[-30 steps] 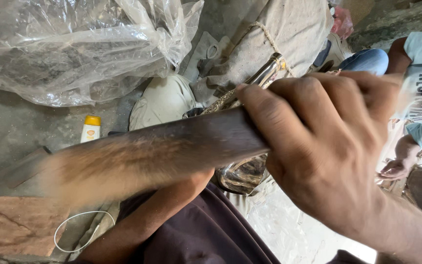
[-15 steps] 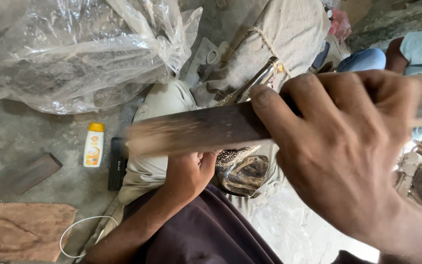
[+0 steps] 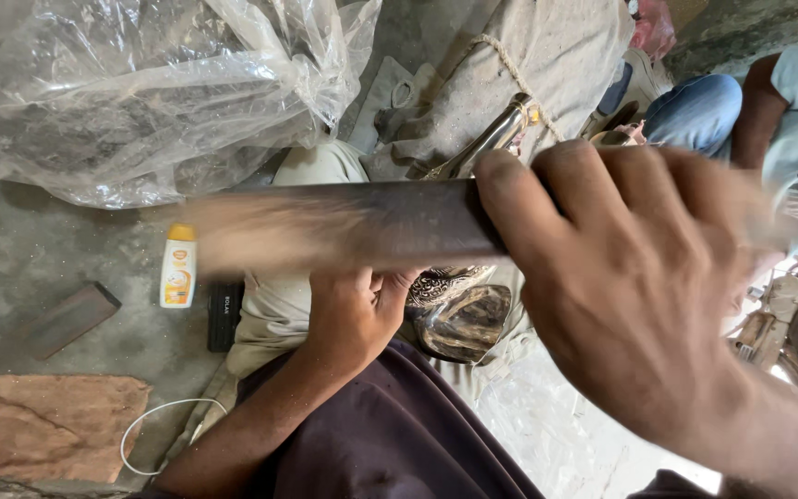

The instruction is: The person hammers a silver-colored ornate metal object using a wooden mallet and a small cylindrical tool. They repeatedly strike the object's body and neck areas while holding it on their lap, occasionally rotating it to access different sides.

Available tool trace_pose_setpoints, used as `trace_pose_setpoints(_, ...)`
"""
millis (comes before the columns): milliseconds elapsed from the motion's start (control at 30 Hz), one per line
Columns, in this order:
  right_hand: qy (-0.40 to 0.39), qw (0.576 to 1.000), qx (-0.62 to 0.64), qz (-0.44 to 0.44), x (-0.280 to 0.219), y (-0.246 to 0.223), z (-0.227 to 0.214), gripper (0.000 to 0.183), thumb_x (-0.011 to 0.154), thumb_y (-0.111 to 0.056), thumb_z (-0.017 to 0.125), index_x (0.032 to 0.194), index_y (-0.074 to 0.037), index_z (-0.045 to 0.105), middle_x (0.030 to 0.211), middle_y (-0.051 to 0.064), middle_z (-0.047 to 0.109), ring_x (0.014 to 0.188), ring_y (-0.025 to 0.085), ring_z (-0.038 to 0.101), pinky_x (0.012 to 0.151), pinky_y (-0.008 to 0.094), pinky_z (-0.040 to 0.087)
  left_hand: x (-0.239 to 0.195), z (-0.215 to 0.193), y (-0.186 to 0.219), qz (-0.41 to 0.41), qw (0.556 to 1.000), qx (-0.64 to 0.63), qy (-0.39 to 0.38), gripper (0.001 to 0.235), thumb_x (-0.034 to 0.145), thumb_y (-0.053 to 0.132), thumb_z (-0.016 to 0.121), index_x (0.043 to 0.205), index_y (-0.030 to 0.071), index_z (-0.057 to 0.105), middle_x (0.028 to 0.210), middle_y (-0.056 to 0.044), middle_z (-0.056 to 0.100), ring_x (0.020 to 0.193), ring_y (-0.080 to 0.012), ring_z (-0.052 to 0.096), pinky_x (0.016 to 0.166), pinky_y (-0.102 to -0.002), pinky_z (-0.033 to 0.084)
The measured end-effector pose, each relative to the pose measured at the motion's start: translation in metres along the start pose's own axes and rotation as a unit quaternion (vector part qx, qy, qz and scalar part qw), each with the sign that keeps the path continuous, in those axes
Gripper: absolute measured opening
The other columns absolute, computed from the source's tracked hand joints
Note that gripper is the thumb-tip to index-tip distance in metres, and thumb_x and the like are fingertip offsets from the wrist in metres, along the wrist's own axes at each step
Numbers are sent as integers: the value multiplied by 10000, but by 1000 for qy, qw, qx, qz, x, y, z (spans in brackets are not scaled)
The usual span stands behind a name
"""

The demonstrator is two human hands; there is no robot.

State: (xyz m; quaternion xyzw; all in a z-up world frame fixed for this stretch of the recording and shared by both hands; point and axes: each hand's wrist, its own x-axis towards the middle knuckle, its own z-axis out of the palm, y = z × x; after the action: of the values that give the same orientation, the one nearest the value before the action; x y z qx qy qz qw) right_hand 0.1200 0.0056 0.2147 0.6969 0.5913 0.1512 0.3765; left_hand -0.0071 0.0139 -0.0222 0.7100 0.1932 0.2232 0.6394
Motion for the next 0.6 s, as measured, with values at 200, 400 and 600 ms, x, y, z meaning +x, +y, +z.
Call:
trace_pose_setpoints(200, 78, 992, 96, 16, -14, 5, 12, 119, 1065, -234, 659, 1154, -222, 738, 947, -50, 718, 831, 129, 651, 886, 352, 410, -3, -3, 1, 50, 999, -1, 9, 129, 1028, 166, 682, 1067, 44, 701, 891, -83, 677, 738, -233, 669, 667, -385, 518)
trace_pose_setpoints(400, 130, 989, 65, -4, 1, 1, -2, 86, 960, -275, 734, 1037, -238, 736, 875, -56, 716, 842, 139, 672, 889, 368, 411, -10, -1, -3, 61, 998, 15, 21, 168, 1050, 189, 651, 1087, 26, 669, 951, -99, 701, 835, -255, 677, 736, -400, 519)
trace_pose_setpoints(600, 127, 991, -27, -14, 4, 3, -10, 114, 985, -377, 687, 1029, -286, 740, 872, -94, 686, 851, 102, 646, 920, 375, 401, -16, -1, -15, -32, 988, 124, -85, 238, 965, 207, 709, 1111, 21, 679, 902, -74, 711, 814, -205, 688, 771, -369, 545)
